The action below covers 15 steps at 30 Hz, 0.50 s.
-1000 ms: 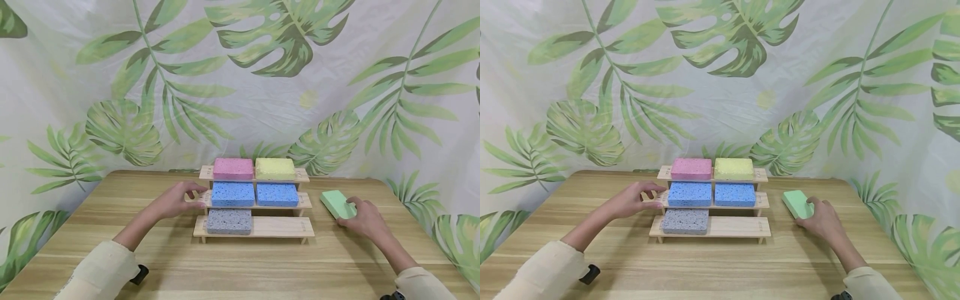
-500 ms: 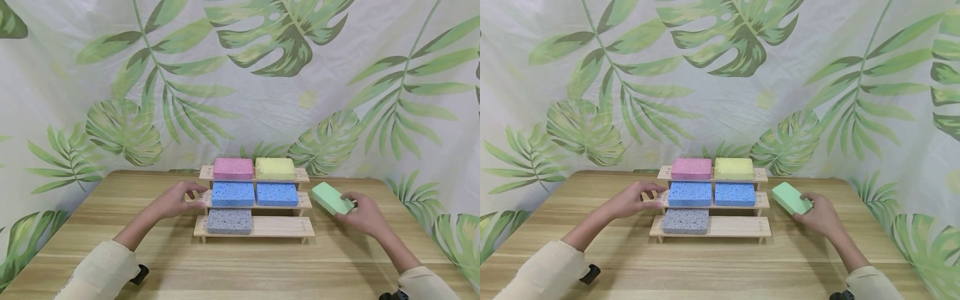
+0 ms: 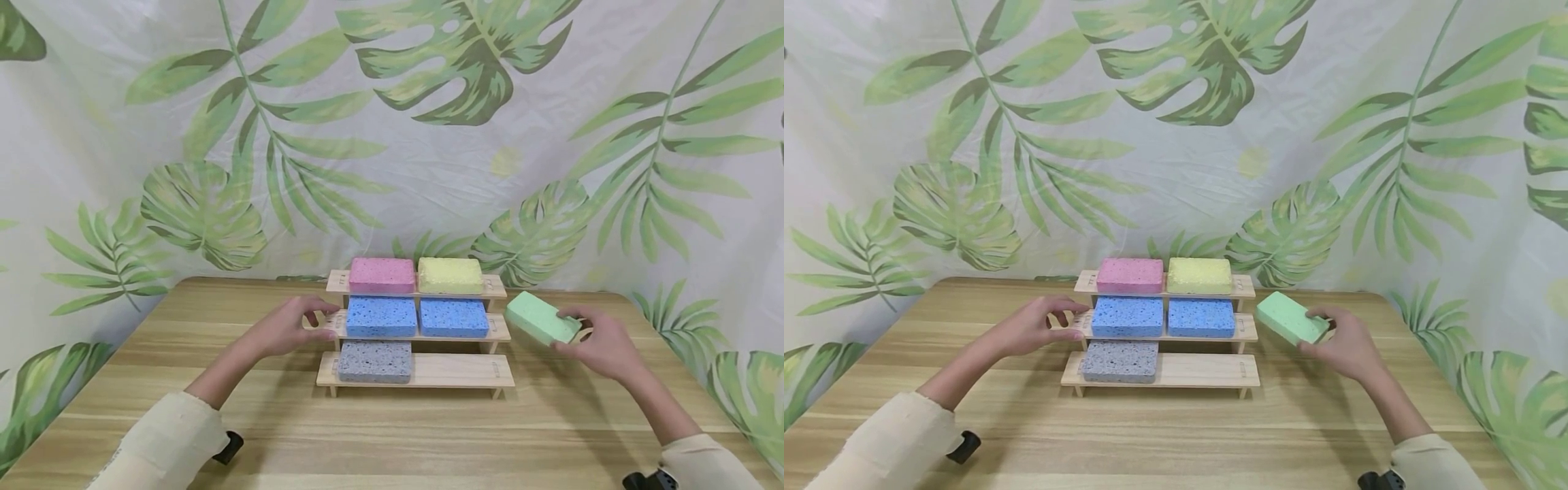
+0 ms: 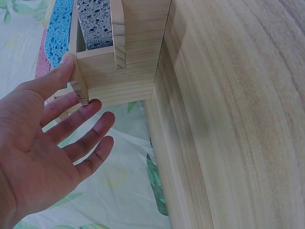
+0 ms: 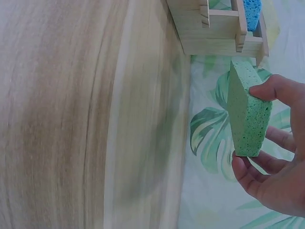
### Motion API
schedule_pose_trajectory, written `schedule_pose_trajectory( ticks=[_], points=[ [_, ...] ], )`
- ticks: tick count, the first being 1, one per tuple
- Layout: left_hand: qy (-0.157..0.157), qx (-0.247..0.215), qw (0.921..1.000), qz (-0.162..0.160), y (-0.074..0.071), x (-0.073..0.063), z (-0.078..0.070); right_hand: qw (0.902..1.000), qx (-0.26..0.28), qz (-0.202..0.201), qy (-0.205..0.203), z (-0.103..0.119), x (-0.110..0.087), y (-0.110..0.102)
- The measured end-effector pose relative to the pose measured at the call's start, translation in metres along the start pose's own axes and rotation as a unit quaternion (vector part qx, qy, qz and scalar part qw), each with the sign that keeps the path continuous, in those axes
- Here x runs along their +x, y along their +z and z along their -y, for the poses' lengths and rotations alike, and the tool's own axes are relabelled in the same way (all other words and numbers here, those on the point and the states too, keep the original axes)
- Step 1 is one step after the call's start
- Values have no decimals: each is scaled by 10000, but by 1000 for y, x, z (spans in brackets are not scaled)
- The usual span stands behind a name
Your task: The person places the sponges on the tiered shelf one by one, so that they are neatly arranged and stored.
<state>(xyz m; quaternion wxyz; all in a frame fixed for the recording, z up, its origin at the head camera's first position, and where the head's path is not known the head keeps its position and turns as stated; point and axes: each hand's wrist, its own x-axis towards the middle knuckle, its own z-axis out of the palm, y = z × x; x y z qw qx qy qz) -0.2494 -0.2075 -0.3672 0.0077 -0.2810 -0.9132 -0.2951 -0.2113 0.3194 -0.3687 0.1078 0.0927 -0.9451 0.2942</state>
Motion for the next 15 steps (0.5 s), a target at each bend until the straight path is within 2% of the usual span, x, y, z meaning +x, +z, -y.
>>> schedule_pose_trajectory(
  ticks=[7,15],
  points=[
    [1,14,10000,16,-1,1,-1,9999,136,-40,73,2,-2,-6],
    [-65,56,10000,45,-1,0,-2,9978,325,-432,-378,0,-3,-11]
  ],
)
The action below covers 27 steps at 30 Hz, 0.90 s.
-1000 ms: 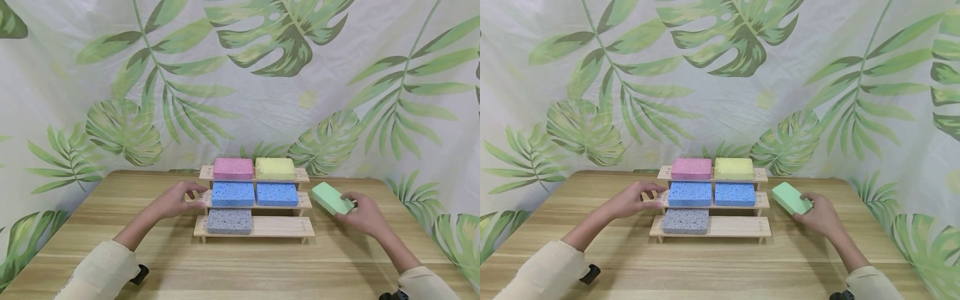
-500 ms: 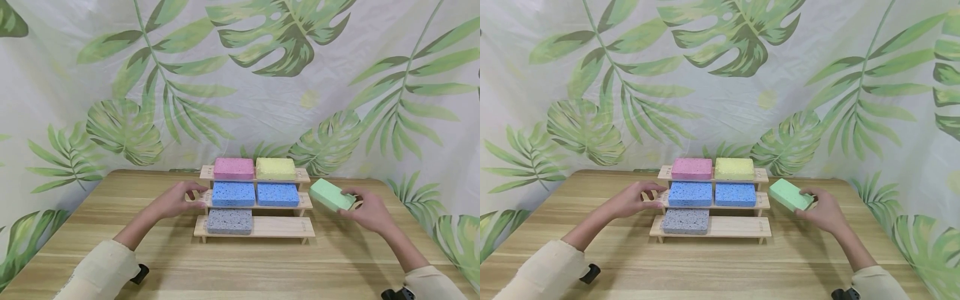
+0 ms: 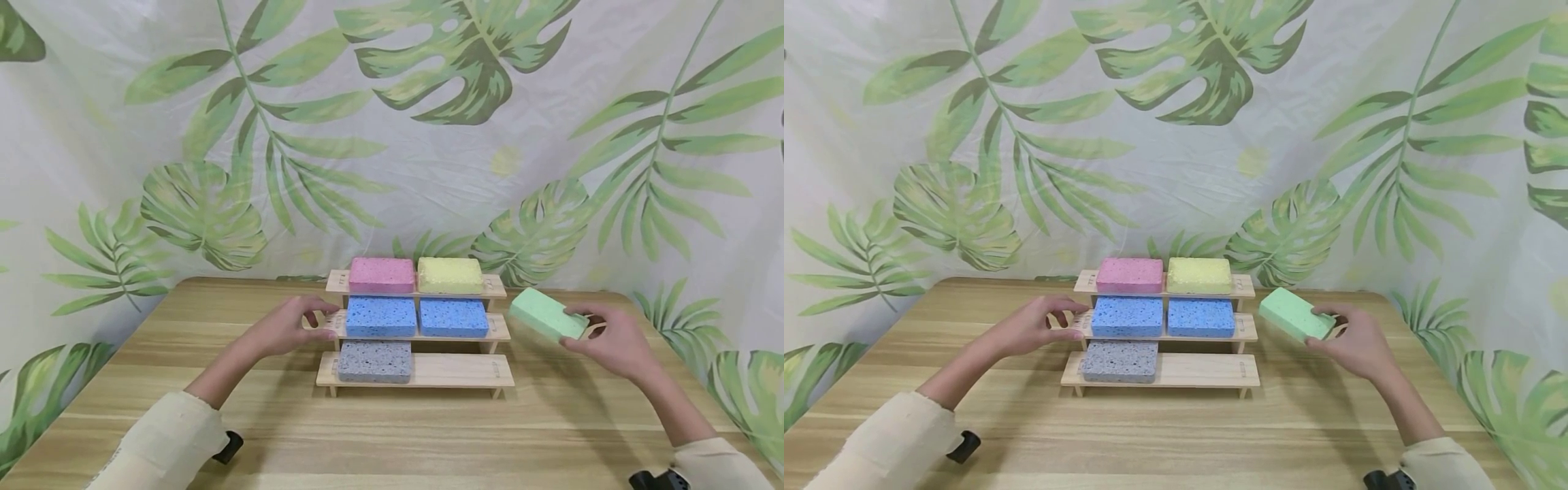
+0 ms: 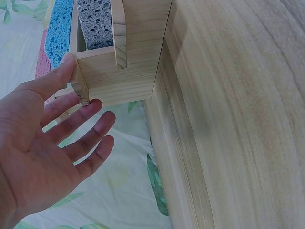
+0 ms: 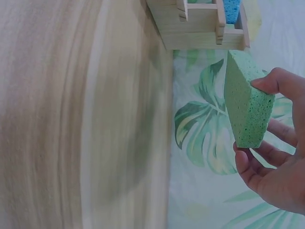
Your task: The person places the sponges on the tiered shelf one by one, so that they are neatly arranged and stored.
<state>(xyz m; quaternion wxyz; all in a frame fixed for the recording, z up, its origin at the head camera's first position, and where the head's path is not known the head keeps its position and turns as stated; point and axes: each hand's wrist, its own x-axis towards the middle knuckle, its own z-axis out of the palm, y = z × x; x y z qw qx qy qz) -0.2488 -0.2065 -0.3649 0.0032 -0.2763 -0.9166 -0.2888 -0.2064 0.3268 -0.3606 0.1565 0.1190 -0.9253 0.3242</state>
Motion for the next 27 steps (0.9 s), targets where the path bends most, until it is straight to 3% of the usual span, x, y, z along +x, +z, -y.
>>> schedule_pose_trajectory(
  ticks=[4,11,27],
  points=[
    [-27,5,10000,5,0,0,0,9999,39,-104,-127,2,0,-5],
    [-30,-113,9999,27,1,1,1,9999,-41,91,48,10,-1,-16],
    [-18,-148,9999,37,0,1,2,9995,-32,160,-260,26,-7,-25]
  ],
)
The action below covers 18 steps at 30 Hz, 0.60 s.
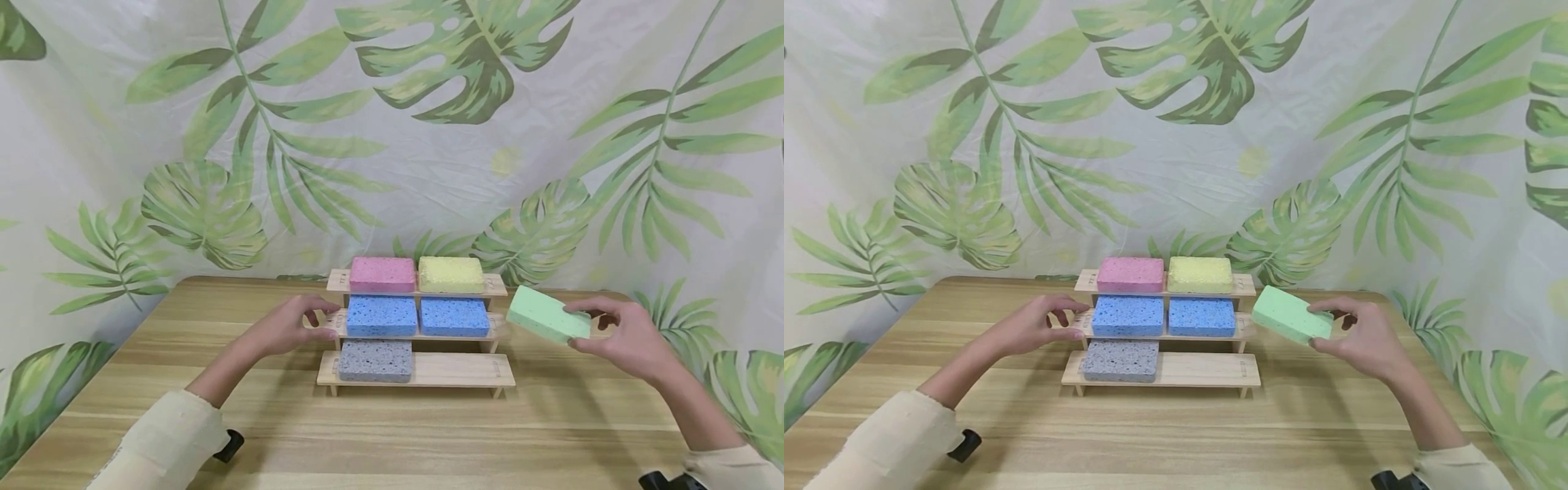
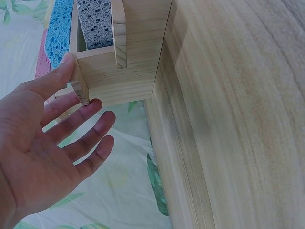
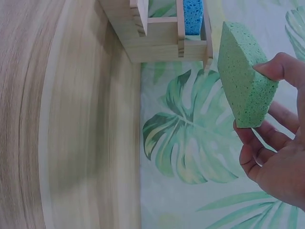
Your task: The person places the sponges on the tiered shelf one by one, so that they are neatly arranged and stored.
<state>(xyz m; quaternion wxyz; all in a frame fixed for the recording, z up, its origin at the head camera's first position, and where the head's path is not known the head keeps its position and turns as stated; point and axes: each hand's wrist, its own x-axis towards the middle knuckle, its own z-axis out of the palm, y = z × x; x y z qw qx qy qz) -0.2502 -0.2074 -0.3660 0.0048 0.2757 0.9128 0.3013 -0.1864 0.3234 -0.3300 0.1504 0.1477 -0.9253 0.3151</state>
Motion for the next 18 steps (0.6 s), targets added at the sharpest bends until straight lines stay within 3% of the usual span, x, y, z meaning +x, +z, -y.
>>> schedule_pose_trajectory(
  ticks=[5,11,18],
  points=[
    [-17,-18,10000,2,-1,-1,0,9997,61,-5,-222,5,0,1],
    [-29,20,10000,-11,-1,-1,-1,9956,263,-73,-892,6,2,11],
    [-5,83,10000,-5,0,-1,0,9870,748,220,-1403,8,1,23]
  ],
)
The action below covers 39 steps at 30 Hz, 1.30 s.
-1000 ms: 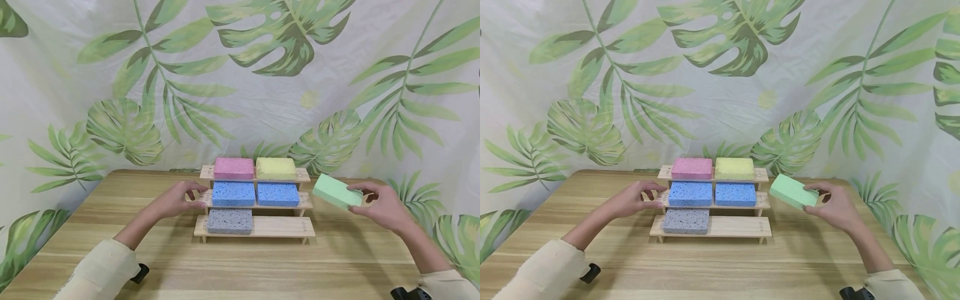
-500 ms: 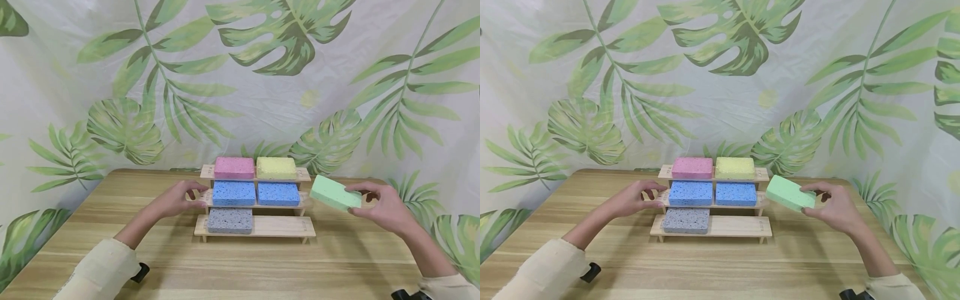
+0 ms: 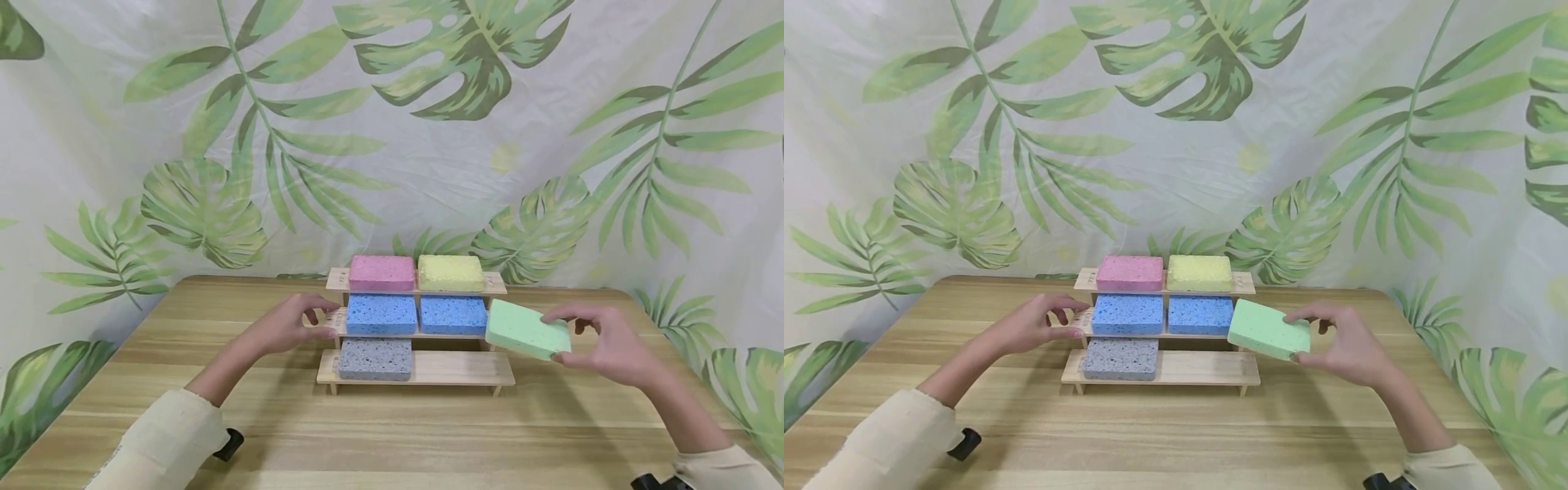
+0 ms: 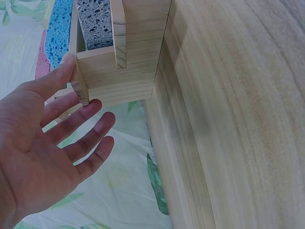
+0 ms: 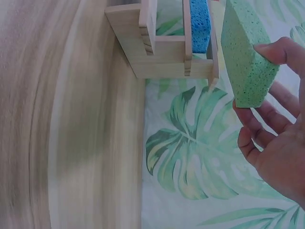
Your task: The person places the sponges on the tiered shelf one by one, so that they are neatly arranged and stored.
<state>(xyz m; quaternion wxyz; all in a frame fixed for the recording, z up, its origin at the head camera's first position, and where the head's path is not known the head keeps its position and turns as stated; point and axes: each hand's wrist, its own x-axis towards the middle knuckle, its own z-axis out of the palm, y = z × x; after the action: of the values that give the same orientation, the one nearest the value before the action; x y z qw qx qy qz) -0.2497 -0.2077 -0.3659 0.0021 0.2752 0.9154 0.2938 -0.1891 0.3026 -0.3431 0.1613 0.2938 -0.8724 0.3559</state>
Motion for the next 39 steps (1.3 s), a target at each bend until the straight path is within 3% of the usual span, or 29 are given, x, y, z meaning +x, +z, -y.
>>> schedule_pose_trajectory(
  ticks=[11,21,39],
  points=[
    [-13,44,10000,-1,1,1,-1,9968,492,562,-300,3,5,14],
    [-41,-48,10000,32,0,0,-1,9938,498,872,-484,11,9,27],
    [-48,-25,10000,53,-1,1,-3,9846,797,1538,-237,16,12,56]
  ],
)
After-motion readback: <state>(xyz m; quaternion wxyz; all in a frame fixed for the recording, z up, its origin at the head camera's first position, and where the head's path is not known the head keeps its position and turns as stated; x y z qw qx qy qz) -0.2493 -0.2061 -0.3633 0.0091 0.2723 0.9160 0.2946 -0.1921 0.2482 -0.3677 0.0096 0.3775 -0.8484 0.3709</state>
